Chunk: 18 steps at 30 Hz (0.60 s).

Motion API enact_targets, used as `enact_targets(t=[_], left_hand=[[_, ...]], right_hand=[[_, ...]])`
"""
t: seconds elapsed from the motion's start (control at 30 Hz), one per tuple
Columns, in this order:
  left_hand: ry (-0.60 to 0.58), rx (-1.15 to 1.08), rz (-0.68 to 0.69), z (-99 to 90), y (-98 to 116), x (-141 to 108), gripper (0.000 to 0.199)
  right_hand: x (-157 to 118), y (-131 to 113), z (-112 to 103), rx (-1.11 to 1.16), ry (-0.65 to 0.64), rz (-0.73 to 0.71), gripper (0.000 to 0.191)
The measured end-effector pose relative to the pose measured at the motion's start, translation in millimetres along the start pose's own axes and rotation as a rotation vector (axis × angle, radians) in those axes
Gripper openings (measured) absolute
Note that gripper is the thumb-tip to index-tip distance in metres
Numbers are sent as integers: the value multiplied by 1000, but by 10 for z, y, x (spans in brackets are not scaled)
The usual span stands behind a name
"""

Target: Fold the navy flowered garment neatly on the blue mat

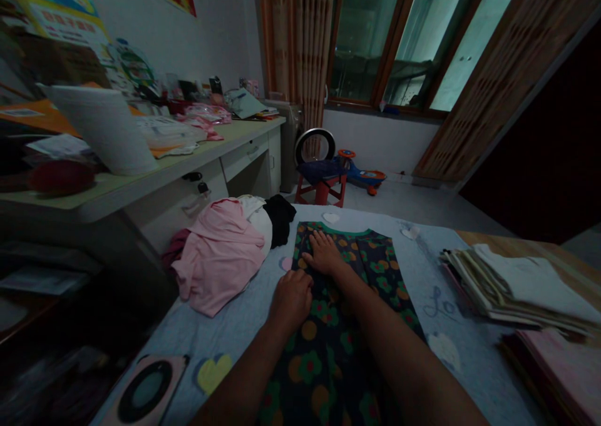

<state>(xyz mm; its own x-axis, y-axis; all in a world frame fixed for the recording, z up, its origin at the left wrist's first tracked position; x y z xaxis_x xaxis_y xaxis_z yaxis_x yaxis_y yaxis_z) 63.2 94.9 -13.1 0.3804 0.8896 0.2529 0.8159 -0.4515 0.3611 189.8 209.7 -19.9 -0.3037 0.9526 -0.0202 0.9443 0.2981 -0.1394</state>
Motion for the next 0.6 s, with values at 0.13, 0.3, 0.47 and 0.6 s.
enact_targets(t=[0.13,0.3,0.47,0.6], left_hand=[[7,1,-2,-7,10,2,14],[3,6,-6,-3,10,2,15],[0,10,-13,-13,17,1,14],[-11,19,-12,-13,17,1,14]], right_hand=[[37,38,12,56,-37,-25,78],[99,42,13,54,-15,-6,69],[228,31,59,39,45,48,67],[325,47,107,41,63,73,66]])
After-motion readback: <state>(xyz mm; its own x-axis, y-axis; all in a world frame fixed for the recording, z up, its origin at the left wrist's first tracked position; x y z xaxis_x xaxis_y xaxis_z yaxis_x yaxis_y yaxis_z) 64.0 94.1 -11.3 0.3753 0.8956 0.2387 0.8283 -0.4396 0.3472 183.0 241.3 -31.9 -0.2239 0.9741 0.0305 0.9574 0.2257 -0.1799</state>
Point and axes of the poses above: each hand's wrist, its own x-axis towards the middle knuckle, its own z-axis out of the palm, y = z × x, the point moved 2 cm from there along x, towards the middle knuckle, and after that the axes turned 3 degrees about z, right-handed, at the moved point
